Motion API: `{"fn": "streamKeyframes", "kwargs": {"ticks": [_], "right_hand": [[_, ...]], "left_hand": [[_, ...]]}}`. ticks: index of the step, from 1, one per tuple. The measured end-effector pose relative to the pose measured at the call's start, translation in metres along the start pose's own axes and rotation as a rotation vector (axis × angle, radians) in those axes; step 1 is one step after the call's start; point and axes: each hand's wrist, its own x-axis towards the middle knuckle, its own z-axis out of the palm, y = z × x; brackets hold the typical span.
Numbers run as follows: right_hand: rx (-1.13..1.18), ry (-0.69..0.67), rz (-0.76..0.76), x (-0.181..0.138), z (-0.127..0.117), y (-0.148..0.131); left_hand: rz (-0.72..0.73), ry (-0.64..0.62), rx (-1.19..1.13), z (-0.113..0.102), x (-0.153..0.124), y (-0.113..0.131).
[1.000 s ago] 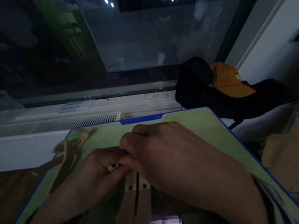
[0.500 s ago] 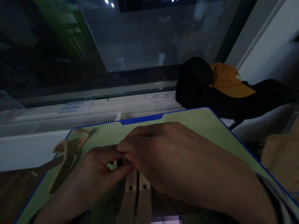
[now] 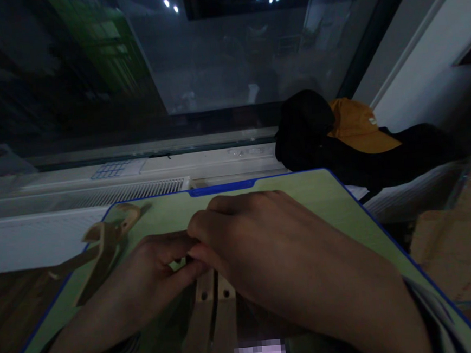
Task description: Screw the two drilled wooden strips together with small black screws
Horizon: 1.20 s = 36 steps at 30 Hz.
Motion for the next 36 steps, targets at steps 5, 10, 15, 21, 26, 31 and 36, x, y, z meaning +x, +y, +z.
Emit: {"fn": "streamKeyframes", "kwargs": {"ticks": [5, 10, 15, 21, 26, 31, 36], "right_hand": [[0.002, -0.001, 0.012, -0.0014, 0.001, 0.0005], [-0.007, 0.013, 0.018, -0.0008, 0.0019, 0.0008], [-0.008, 0.025, 0.011, -0.0016, -0.0004, -0.0002], [0.021, 0.006, -0.03, -0.0045, -0.0044, 0.0004], [0.003, 0.029, -0.074, -0.0046, -0.0015, 0.0027], [0.028, 0.018, -0.021, -0.0024, -0.0004, 0.001], [0.026, 0.005, -0.032, -0.0015, -0.0016, 0.0]], "left_hand": [[0.015, -0.034, -0.066, -0.0008, 0.0017, -0.0001], [-0.045, 0.033, -0.017, 0.0024, 0.0015, -0.0011], [-0.055, 0.049, -0.01, 0.0024, 0.0019, -0.0004], [-0.05, 0.046, 0.006, 0.002, 0.0034, 0.0002], [-0.077, 0.069, 0.051, 0.0027, 0.0017, -0.0009], [-0.079, 0.066, 0.054, 0.0032, 0.002, -0.0017], [-0.043, 0.023, 0.024, 0.0026, 0.0017, -0.0015]]}}
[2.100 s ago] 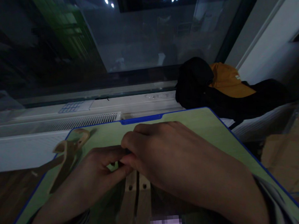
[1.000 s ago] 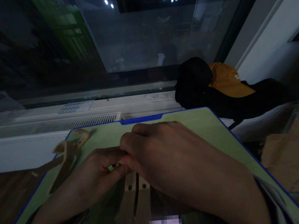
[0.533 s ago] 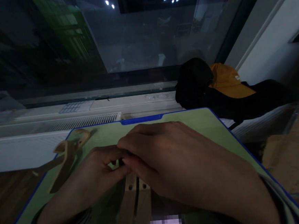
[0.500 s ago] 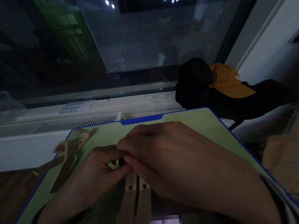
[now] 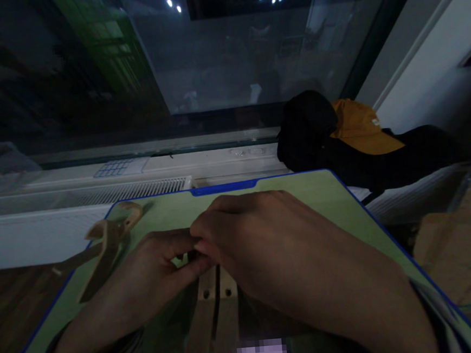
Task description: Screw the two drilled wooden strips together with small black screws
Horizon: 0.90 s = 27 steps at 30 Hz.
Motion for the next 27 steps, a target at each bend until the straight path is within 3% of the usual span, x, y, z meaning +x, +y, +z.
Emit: {"fn": "streamKeyframes", "kwargs": {"ticks": [8, 19, 27], "right_hand": [[-0.028, -0.021, 0.024, 0.0005, 0.0001, -0.0007], [-0.048, -0.002, 0.044, 0.0017, 0.0031, 0.0007], [-0.076, 0.02, 0.0, -0.0037, -0.0016, -0.0022]], "left_hand": [[0.035, -0.063, -0.11, -0.0035, -0.0012, 0.0009], [0.005, 0.054, -0.016, -0.0011, -0.0004, -0.0003], [-0.021, 0.017, 0.005, -0.0028, 0.0001, 0.0011]]}}
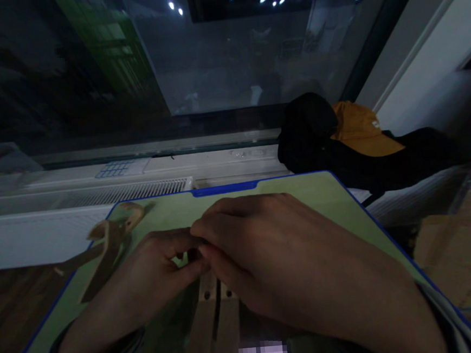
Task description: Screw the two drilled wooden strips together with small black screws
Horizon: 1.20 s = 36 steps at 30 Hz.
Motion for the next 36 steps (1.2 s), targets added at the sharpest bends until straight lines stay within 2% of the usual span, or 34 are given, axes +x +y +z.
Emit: {"fn": "streamKeyframes", "kwargs": {"ticks": [5, 12, 24, 36], "right_hand": [[-0.007, -0.012, -0.014, 0.0003, -0.0004, 0.0023], [0.017, -0.027, 0.002, 0.0007, -0.0009, 0.0032], [0.017, -0.035, 0.027, 0.0008, 0.0001, 0.0025], [0.007, -0.014, 0.017, 0.0008, 0.001, 0.0015]], "left_hand": [[0.007, 0.022, -0.003, 0.0022, -0.0002, -0.0011], [-0.008, -0.017, -0.003, 0.0024, 0.0001, -0.0017], [0.05, -0.068, -0.039, 0.0011, -0.0005, -0.0009], [0.007, -0.022, -0.009, 0.0002, 0.0, 0.0004]]}}
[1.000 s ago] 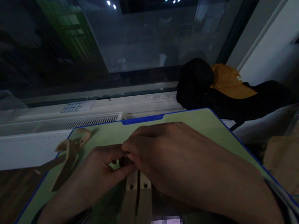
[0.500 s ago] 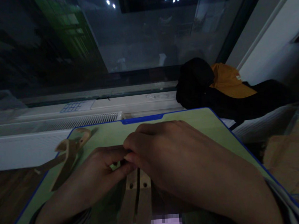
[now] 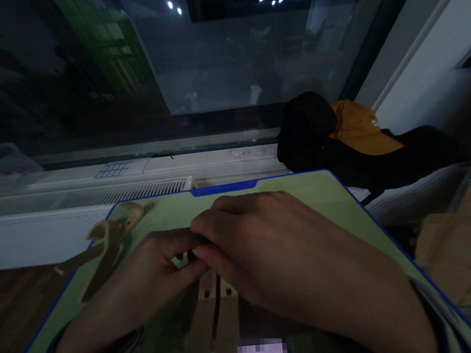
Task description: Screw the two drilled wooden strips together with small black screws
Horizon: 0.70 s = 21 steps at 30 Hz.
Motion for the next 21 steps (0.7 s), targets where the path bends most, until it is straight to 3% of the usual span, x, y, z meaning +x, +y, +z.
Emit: {"fn": "streamKeyframes", "kwargs": {"ticks": [21], "right_hand": [[-0.01, -0.052, 0.006, 0.0017, 0.0014, -0.0023]], "left_hand": [[0.031, -0.034, -0.076, -0.0003, -0.0012, -0.0022]]}}
